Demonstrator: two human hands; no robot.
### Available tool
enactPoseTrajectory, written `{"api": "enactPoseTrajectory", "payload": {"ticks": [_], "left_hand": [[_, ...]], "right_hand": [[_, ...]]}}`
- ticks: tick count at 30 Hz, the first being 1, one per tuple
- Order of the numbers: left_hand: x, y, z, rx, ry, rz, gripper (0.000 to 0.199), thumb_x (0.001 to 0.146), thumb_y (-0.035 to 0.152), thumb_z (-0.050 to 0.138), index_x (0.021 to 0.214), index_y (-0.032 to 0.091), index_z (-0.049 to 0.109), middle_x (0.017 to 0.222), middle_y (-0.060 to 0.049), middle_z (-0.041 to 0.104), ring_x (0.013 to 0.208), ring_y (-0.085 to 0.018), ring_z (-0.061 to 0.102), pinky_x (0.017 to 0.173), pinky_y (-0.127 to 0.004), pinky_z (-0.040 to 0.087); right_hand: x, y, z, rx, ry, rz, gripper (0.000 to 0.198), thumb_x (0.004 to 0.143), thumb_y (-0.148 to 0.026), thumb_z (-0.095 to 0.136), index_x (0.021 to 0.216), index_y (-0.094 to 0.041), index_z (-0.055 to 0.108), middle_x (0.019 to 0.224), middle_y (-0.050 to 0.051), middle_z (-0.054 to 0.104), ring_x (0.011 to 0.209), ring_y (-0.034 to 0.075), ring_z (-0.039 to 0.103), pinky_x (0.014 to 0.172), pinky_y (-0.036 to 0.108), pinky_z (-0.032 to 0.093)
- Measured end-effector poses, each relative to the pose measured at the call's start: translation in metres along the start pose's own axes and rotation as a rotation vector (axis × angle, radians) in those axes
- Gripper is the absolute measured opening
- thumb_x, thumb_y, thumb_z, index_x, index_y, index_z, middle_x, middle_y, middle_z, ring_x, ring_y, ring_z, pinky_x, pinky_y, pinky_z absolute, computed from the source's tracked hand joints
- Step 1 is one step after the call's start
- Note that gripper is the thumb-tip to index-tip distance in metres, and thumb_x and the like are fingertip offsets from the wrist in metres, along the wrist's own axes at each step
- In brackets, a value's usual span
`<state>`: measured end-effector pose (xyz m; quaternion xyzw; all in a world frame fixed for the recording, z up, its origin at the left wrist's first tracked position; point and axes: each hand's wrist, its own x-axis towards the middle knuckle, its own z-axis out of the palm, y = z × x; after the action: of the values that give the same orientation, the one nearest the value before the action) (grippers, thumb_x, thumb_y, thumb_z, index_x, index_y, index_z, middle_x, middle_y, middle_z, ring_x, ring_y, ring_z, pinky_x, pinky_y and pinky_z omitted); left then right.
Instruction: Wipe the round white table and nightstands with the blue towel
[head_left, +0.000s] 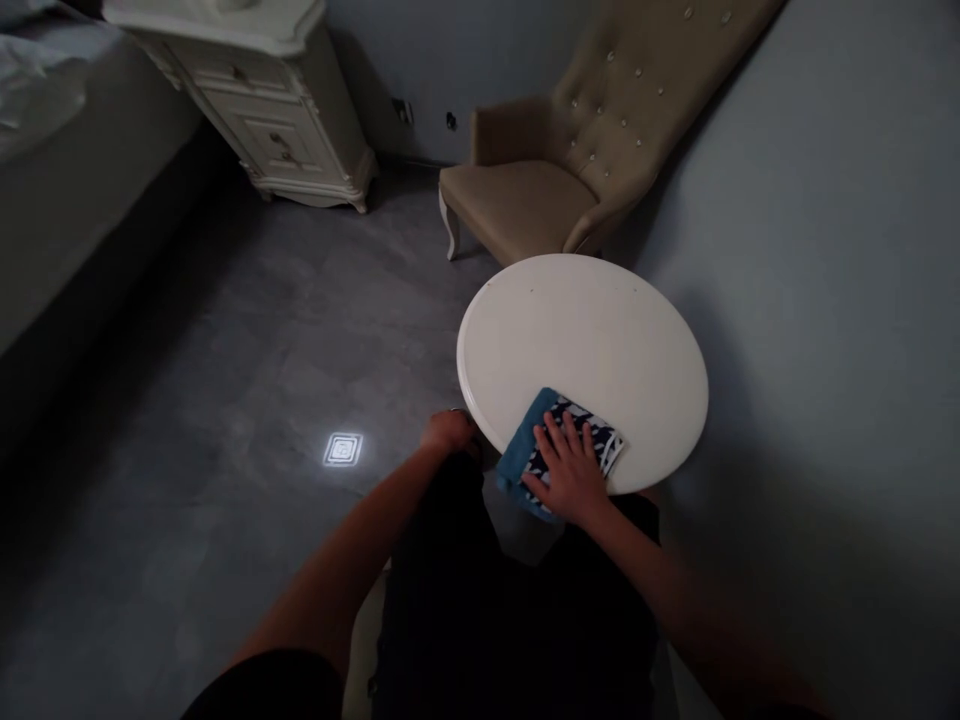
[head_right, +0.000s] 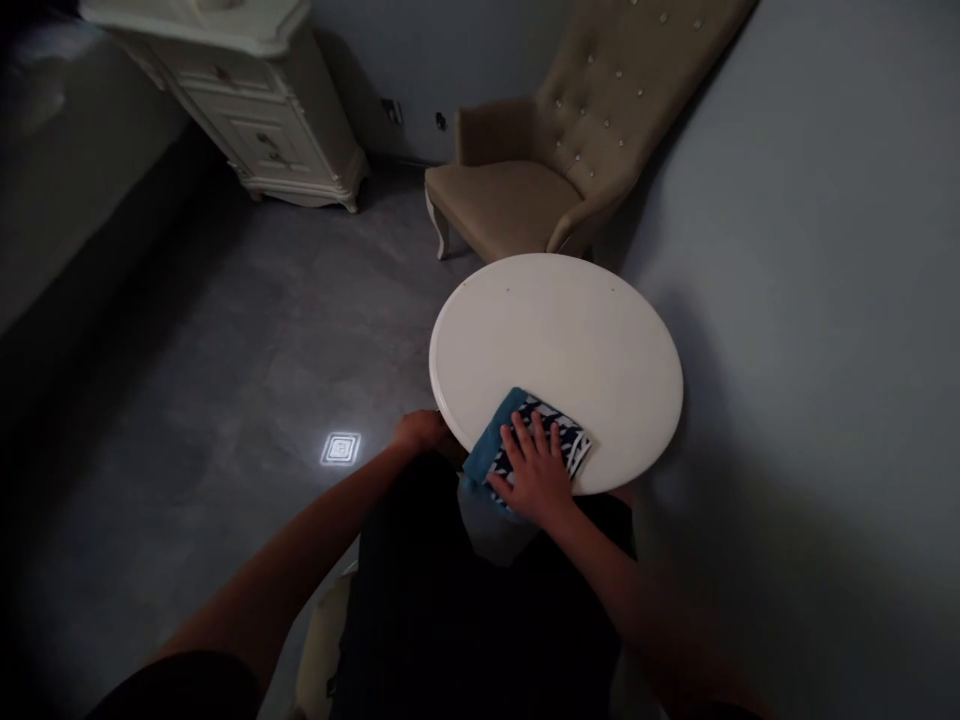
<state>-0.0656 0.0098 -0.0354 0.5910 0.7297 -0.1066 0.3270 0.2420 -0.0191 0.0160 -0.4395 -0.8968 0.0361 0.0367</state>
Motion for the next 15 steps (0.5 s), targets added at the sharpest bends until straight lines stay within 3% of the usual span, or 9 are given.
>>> {"api": "enactPoseTrajectory", "payload": {"ticks": [3, 6, 10, 15], "left_hand": [[0.005, 0.001, 0.004, 0.005, -0.003, 0.003, 0.062, 0.114, 0.062, 0.04, 0.132, 0.024, 0.086, 0.142, -0.019, 0.082, 0.128, -0.038, 0.079, 0.103, -0.044, 0.062], [0.01, -0.002, 0.006, -0.009, -0.011, 0.015, 0.06, 0.113, 0.063, 0.043, 0.129, 0.025, 0.087, 0.139, -0.021, 0.082, 0.127, -0.04, 0.079, 0.102, -0.046, 0.062], [0.012, -0.006, 0.004, -0.048, -0.007, 0.03, 0.063, 0.114, 0.062, 0.044, 0.125, 0.019, 0.088, 0.133, -0.026, 0.083, 0.122, -0.041, 0.08, 0.104, -0.049, 0.061], [0.014, -0.009, -0.006, -0.07, -0.038, 0.012, 0.064, 0.114, 0.062, 0.041, 0.122, 0.021, 0.088, 0.127, -0.023, 0.085, 0.115, -0.04, 0.082, 0.098, -0.047, 0.063]], "right_hand": [[0.001, -0.002, 0.0, -0.017, -0.021, -0.025, 0.115, 0.102, -0.087, 0.05, 0.176, -0.044, -0.027, 0.188, -0.009, 0.013, 0.178, 0.038, 0.017, 0.142, 0.077, 0.03], [0.04, 0.012, -0.006, -0.036, -0.043, -0.035, 0.106, 0.107, -0.077, 0.051, 0.188, -0.034, -0.002, 0.191, 0.004, 0.016, 0.179, 0.044, 0.016, 0.143, 0.078, 0.022], [0.137, 0.045, -0.014, -0.026, -0.042, 0.06, 0.091, 0.11, -0.071, 0.048, 0.187, -0.023, 0.03, 0.193, 0.011, 0.022, 0.179, 0.049, 0.017, 0.142, 0.08, 0.015], [0.284, 0.106, -0.016, -0.015, 0.031, 0.244, 0.092, 0.112, -0.074, 0.037, 0.184, -0.016, 0.035, 0.192, 0.017, 0.025, 0.176, 0.051, 0.021, 0.14, 0.08, 0.014]]}}
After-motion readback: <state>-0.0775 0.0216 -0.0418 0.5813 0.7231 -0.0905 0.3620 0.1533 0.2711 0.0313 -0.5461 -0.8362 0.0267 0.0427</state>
